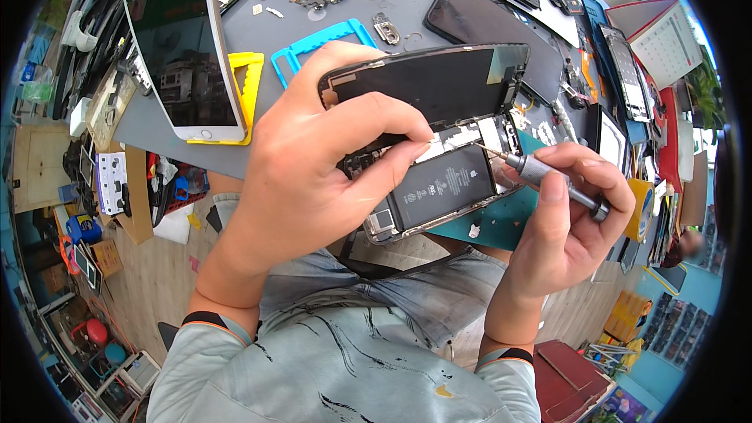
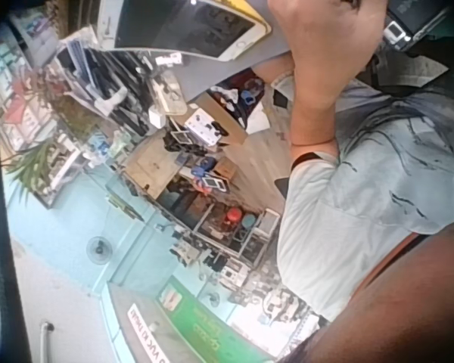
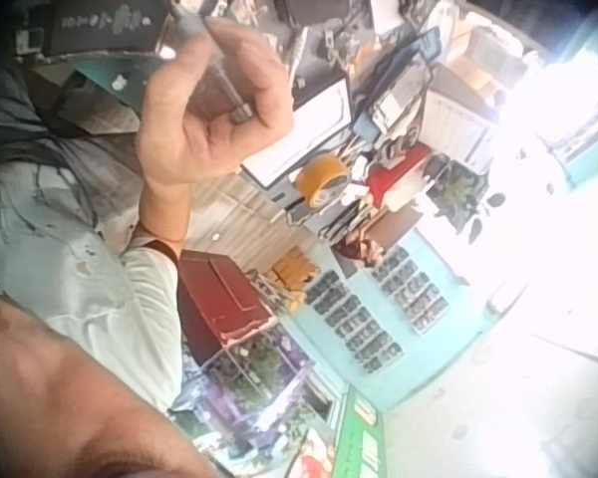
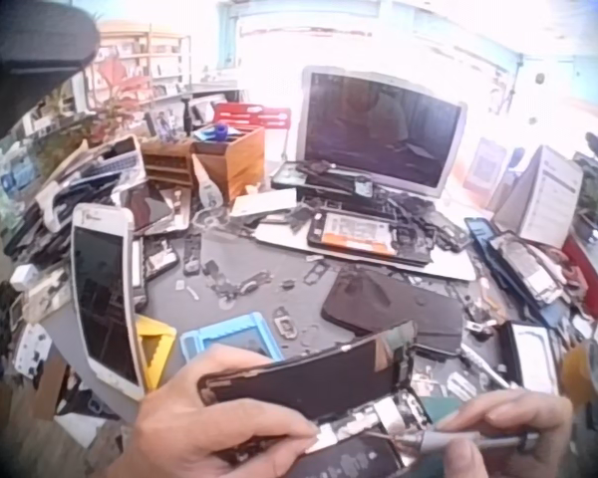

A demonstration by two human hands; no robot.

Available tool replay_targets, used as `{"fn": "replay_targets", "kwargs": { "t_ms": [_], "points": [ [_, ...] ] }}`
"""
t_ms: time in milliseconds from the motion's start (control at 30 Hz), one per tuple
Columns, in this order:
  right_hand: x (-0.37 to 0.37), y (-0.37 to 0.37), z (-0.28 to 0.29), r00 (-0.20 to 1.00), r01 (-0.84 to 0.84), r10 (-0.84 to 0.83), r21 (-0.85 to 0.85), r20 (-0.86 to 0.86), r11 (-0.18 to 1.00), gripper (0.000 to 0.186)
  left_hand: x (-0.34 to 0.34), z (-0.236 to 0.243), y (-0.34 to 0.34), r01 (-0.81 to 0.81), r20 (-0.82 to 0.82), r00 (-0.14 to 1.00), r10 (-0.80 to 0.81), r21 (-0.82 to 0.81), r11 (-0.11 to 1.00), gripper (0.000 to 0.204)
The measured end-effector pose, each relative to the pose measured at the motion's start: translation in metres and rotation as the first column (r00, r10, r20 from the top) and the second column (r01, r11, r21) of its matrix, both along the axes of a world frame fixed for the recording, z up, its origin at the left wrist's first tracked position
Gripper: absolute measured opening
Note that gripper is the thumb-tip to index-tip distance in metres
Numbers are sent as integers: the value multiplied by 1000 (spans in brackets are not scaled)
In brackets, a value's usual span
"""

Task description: The person disassembles a smartphone by removing the back cover and unscrewing internal components. They handle the phone and a screwdriver, placing parts on the workbench while working in a cluttered repair shop.

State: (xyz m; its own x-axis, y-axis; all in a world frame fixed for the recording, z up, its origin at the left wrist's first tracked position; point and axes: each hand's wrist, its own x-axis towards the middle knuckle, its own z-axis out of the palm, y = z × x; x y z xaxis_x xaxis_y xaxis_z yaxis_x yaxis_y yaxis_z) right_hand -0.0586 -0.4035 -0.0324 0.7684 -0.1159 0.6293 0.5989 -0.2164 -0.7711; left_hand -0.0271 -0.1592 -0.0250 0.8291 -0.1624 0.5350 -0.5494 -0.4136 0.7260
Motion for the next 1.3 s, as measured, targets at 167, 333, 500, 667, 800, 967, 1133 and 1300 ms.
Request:
{"fn": "replay_targets", "kwargs": {
  "t_ms": [167,333,500,667,800,967,1133,1300],
  "points": [
    [-1,3,2,999,-35,34,-9,-27,999,36,3,-1,1,16,37,999,-17,28,999,27],
    [0,5,3,996,-81,78,-50,-51,995,46,3,-1,2,22,43,999,-23,18,1000,26],
    [0,7,4,993,-97,90,-104,-71,990,47,4,-1,1,25,57,998,-26,26,999,26],
    [2,8,4,993,-107,100,-131,-60,986,47,3,-1,2,21,47,999,-22,23,1000,26],
    [2,7,4,993,-105,97,-144,-62,984,47,3,-2,2,23,48,999,-24,19,1000,26],
    [2,8,4,993,-108,100,-151,-57,983,46,2,-1,3,16,54,998,-18,37,999,25],
    [3,8,4,993,-112,105,-150,-49,982,46,3,-2,2,10,60,998,-11,30,999,24],
    [-2,7,5,992,-119,110,-149,-62,982,46,0,-1,2,4,56,998,-6,37,999,24]
  ]
}}
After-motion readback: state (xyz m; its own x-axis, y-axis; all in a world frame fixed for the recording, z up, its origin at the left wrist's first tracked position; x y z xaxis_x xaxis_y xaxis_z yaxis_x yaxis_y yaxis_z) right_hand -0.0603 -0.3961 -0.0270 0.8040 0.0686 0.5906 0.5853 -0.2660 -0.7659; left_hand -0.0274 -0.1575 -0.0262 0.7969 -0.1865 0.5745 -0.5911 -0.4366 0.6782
